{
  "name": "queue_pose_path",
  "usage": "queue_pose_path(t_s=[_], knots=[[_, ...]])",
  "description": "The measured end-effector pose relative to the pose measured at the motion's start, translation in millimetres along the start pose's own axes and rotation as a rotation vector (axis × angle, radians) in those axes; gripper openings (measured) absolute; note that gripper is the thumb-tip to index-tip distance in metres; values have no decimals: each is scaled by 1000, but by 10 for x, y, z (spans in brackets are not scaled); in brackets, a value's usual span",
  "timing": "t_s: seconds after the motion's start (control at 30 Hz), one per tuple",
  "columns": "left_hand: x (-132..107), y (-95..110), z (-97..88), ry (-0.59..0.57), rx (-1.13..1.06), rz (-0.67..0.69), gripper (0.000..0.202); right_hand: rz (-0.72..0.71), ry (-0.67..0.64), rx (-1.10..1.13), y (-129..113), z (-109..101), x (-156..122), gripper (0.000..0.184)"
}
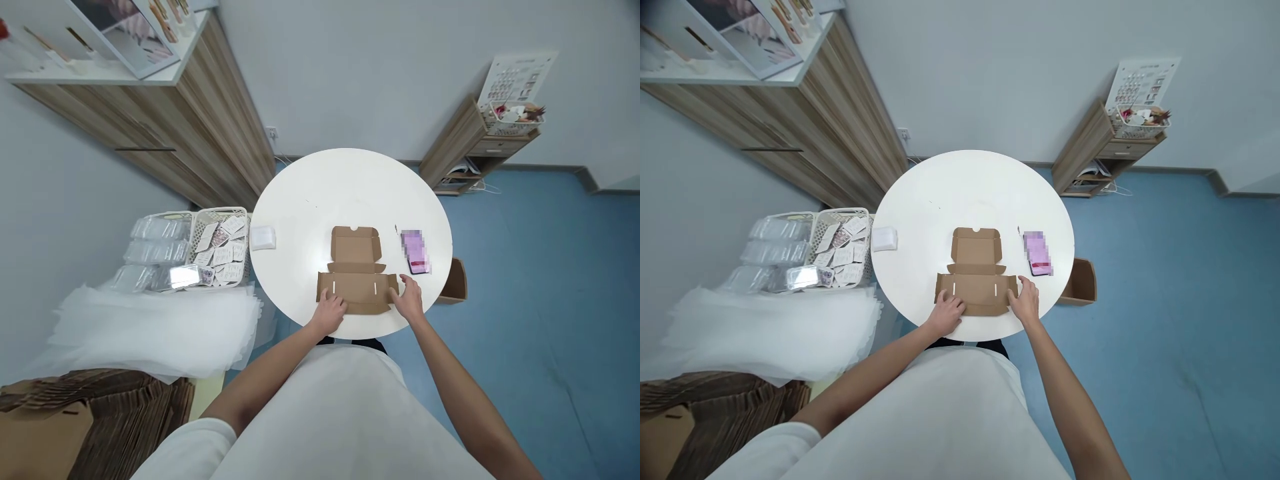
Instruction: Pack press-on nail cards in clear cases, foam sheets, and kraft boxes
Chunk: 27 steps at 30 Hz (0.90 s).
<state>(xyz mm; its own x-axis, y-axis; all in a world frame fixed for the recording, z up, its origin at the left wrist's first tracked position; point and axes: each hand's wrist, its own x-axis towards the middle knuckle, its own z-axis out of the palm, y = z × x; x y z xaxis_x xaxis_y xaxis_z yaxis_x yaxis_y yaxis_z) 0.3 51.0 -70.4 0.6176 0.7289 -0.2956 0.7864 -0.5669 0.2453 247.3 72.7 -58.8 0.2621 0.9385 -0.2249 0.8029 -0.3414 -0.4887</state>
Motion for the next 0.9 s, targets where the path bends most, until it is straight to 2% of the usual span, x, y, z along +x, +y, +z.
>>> queue_pose_path(t_s=[0.07, 0.2, 0.33, 0.5, 0.57, 0.7, 0.9], knots=[[3, 19, 14, 3, 6, -21, 24, -105, -28, -26, -53, -41, 140, 52], [21, 95, 10, 14, 28, -99, 26, -245, -219, -59, -204, -64, 480, 49], [69, 182, -14, 5, 41, -169, 31, -300, -363, -71, -304, 10, 771, 52], [169, 255, -56, -4, -3, -243, 41, -293, -512, 107, -303, 149, 1053, 55], [218, 264, -69, -1, -46, -270, 50, -279, -526, 140, -297, 194, 1128, 54], [303, 243, -91, -8, -99, -345, 63, -301, -468, 134, -304, 232, 1164, 44], [382, 171, -186, 79, 15, -337, 80, -365, -391, 78, -267, 178, 1041, 35]])
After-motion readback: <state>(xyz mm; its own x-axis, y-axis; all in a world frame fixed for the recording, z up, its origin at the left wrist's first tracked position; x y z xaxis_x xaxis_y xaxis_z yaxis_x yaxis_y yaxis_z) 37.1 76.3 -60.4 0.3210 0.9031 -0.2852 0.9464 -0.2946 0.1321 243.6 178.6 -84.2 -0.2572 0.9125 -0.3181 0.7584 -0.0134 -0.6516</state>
